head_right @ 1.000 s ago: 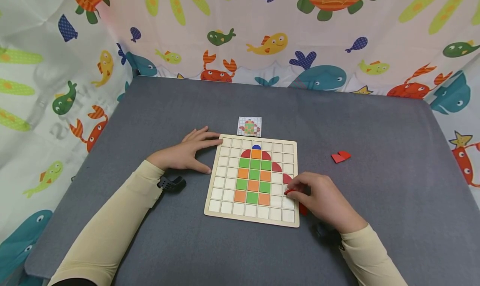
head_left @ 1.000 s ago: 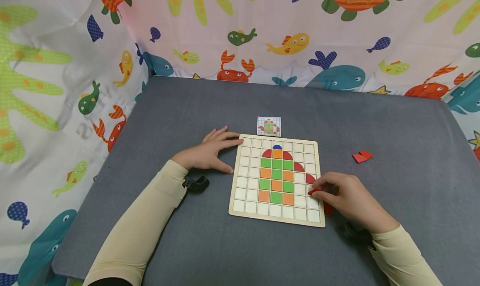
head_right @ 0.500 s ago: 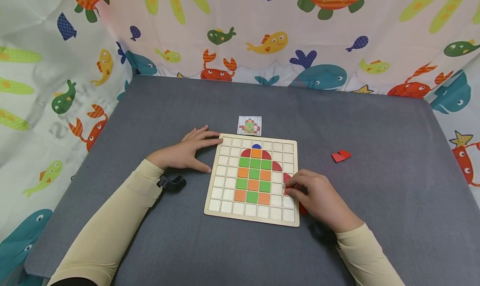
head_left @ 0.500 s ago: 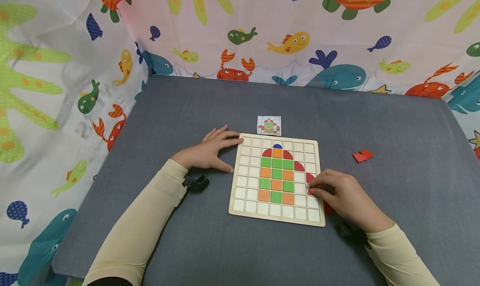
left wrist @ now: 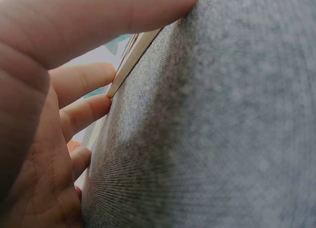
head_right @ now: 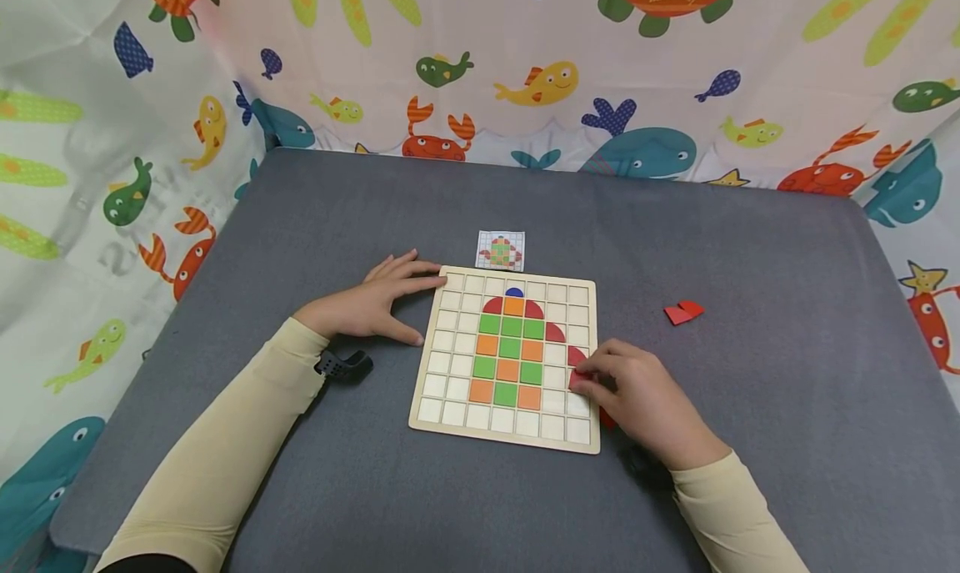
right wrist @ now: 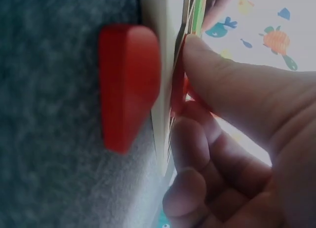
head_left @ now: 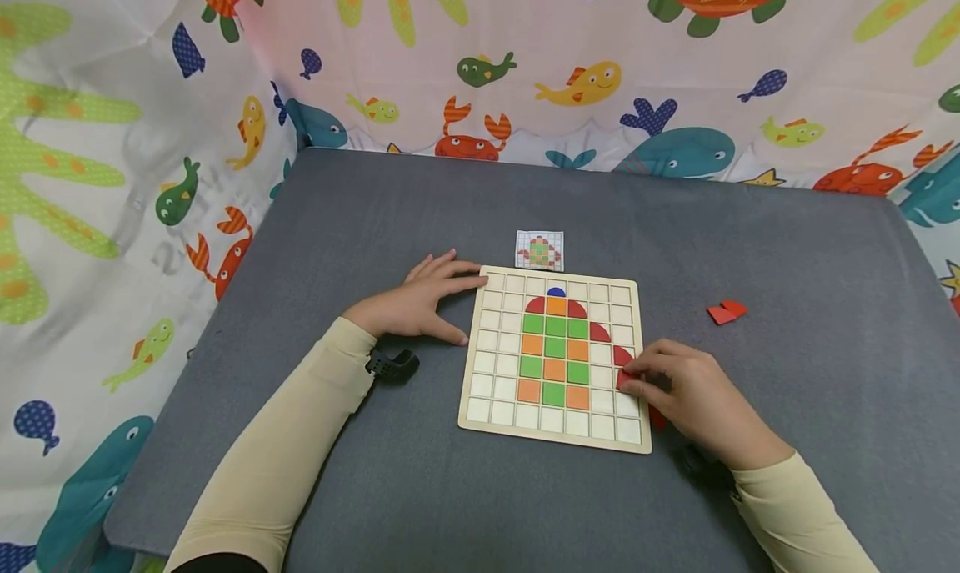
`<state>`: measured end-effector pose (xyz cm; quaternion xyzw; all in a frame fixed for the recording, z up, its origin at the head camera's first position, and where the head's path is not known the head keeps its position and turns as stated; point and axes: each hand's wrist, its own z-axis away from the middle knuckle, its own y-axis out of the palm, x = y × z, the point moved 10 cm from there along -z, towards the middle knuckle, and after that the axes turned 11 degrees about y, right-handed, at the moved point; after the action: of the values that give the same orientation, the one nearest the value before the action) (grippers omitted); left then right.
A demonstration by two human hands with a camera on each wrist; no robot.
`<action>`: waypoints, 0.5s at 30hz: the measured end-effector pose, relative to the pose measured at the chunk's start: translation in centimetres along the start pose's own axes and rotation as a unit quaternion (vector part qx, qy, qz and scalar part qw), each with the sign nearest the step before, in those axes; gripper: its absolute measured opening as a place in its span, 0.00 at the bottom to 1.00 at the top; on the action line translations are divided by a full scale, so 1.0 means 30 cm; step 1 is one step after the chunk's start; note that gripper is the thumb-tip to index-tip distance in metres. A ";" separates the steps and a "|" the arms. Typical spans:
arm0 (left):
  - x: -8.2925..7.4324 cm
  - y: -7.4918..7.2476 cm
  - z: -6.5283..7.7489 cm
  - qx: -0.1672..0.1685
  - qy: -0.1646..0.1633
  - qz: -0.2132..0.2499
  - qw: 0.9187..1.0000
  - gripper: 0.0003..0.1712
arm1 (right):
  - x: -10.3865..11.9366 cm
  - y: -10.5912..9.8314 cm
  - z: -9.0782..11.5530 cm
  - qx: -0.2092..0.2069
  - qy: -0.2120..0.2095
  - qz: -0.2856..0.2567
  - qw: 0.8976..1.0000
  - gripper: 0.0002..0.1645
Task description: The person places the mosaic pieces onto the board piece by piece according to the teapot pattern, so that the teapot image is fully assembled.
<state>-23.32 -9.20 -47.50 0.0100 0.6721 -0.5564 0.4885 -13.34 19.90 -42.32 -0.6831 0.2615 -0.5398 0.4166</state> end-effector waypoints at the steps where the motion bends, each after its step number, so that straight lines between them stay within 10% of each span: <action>1: -0.002 -0.001 0.000 0.000 0.001 0.000 1.000 0.56 | 0.003 0.000 0.001 -0.001 -0.004 -0.003 1.000 0.15; 15: -0.002 -0.003 0.000 0.000 0.003 -0.006 1.000 0.56 | 0.010 0.005 0.002 0.012 -0.038 -0.023 0.999 0.18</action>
<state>-23.35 -9.20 -47.42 0.0077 0.6732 -0.5594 0.4835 -13.19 19.59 -42.30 -0.7039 0.2230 -0.5261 0.4219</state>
